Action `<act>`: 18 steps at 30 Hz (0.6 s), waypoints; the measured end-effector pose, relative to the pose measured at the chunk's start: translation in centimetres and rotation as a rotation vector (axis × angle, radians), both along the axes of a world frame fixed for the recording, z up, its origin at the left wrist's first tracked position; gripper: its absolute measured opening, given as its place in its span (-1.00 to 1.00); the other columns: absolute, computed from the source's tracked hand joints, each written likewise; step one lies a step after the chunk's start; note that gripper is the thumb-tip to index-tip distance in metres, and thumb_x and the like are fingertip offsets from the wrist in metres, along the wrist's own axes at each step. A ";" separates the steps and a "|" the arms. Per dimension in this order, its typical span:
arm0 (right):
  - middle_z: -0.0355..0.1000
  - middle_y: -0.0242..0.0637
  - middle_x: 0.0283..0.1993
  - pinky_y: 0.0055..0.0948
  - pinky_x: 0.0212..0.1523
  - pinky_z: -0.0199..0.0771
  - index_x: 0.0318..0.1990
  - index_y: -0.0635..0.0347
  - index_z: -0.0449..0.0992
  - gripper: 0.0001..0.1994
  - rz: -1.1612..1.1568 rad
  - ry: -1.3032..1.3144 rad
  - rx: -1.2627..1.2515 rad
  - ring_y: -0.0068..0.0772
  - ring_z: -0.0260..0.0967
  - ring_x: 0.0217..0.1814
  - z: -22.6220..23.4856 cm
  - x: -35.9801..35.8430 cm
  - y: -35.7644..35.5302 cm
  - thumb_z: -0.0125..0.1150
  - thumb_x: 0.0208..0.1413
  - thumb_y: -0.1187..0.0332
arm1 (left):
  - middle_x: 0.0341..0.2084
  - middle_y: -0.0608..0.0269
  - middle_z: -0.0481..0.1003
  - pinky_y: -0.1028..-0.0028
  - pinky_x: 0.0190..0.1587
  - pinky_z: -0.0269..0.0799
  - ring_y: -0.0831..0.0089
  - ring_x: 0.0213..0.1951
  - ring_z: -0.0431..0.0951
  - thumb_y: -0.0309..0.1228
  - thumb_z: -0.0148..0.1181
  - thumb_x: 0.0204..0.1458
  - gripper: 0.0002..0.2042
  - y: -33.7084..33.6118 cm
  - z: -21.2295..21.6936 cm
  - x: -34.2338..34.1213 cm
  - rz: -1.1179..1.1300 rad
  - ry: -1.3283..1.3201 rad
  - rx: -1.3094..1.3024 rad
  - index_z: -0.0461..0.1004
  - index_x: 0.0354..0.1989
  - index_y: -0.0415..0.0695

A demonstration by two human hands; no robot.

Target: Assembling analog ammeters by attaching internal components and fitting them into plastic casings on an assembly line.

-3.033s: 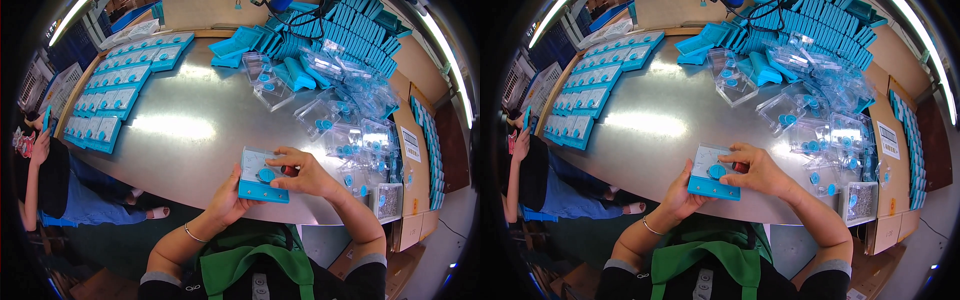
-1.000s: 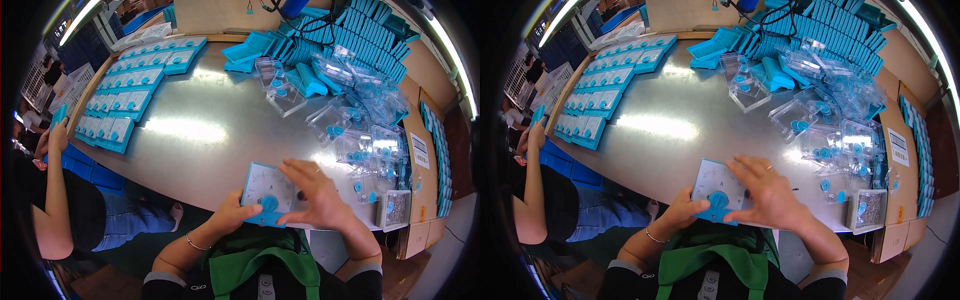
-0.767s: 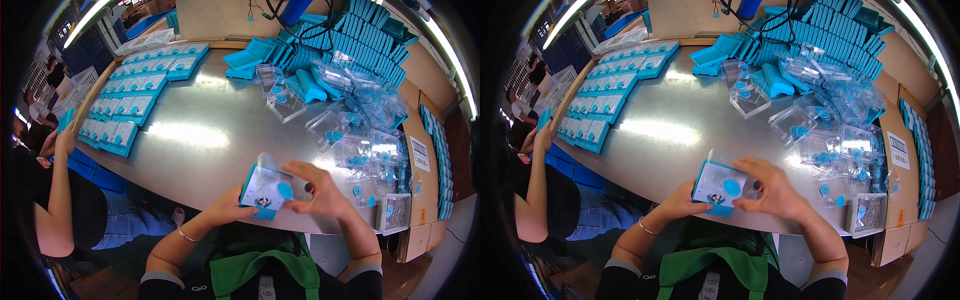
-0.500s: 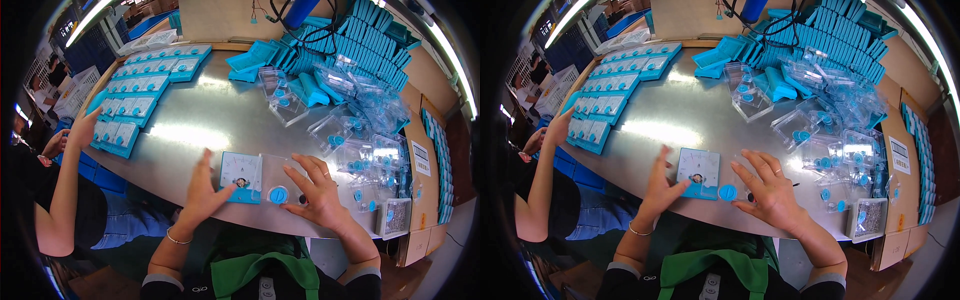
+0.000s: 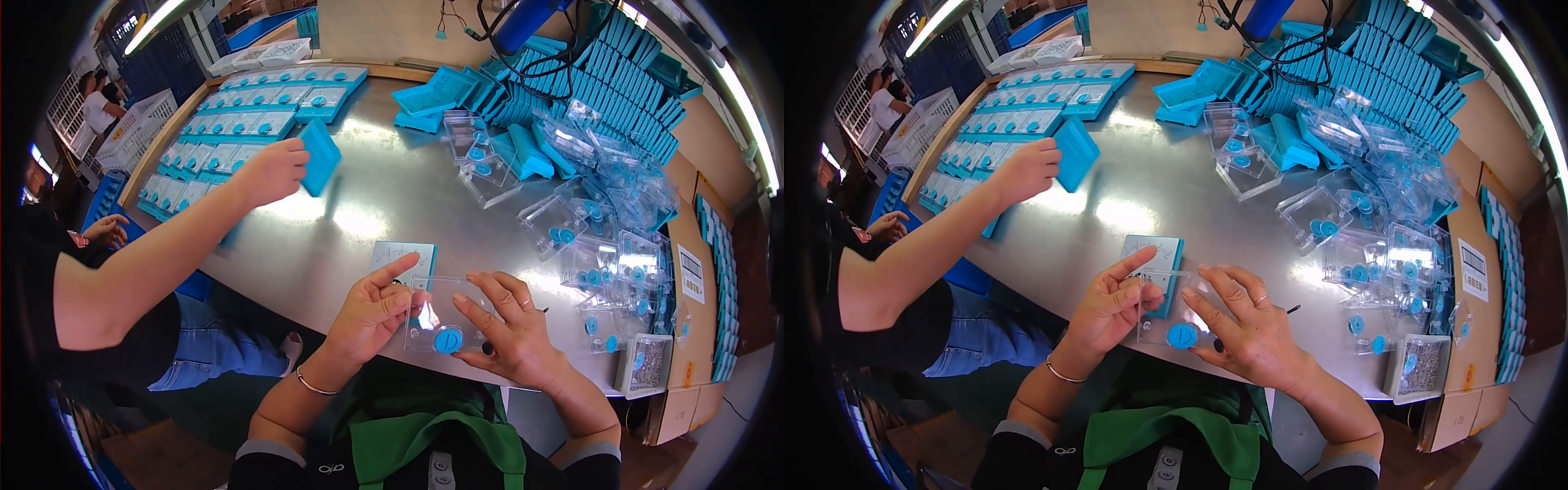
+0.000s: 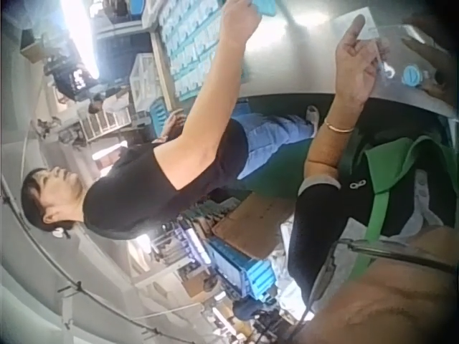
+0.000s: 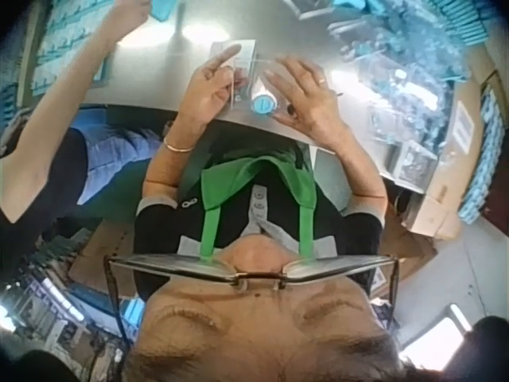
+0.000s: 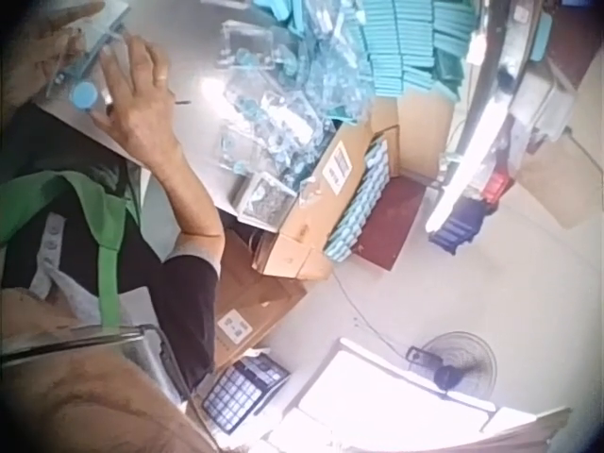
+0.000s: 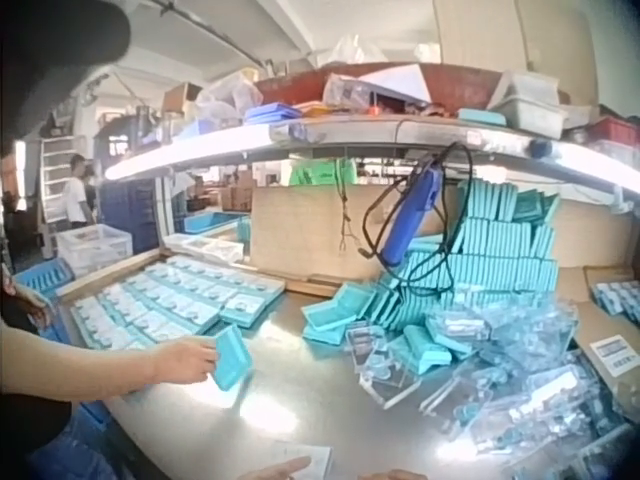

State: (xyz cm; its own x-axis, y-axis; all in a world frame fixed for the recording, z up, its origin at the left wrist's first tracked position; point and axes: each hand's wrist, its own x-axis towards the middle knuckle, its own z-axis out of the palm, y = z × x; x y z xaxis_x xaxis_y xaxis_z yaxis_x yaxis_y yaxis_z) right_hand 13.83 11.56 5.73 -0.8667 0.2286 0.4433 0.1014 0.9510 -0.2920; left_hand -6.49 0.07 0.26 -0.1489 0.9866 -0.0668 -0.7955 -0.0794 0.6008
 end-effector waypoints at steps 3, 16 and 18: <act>0.22 -0.12 0.18 -0.29 -0.12 0.47 0.06 0.10 0.41 -0.29 -0.001 0.009 0.017 -0.02 0.23 0.12 -0.1 0.1 0.1 0.47 -0.43 0.26 | -0.35 0.20 0.52 0.43 -0.05 0.43 0.42 -0.18 0.53 -0.56 0.16 0.03 -0.43 0.1 0.2 0.3 0.012 -0.022 0.002 0.12 0.24 -0.23; 0.23 -0.04 0.12 -0.18 -0.09 0.45 0.08 0.05 0.38 -0.33 -0.315 -0.330 -0.151 0.06 0.23 0.09 -2.2 5.7 4.2 0.44 -0.29 0.17 | -0.33 0.26 0.46 0.68 -0.49 0.36 0.63 -0.54 0.42 -0.54 0.10 0.03 -0.61 -7.8 -2.7 -8.1 0.428 1.035 -0.475 0.34 0.08 -0.25; 0.25 -0.06 0.09 -0.18 -0.11 0.47 0.07 0.05 0.39 -0.35 -0.326 -0.055 -0.236 0.04 0.23 0.11 0.9 4.3 3.9 0.45 -0.30 0.18 | -0.28 0.21 0.45 0.67 -0.51 0.37 0.60 -0.53 0.45 -0.53 0.10 0.04 -0.61 -7.9 -2.3 -6.9 0.387 1.013 -0.506 0.32 0.09 -0.26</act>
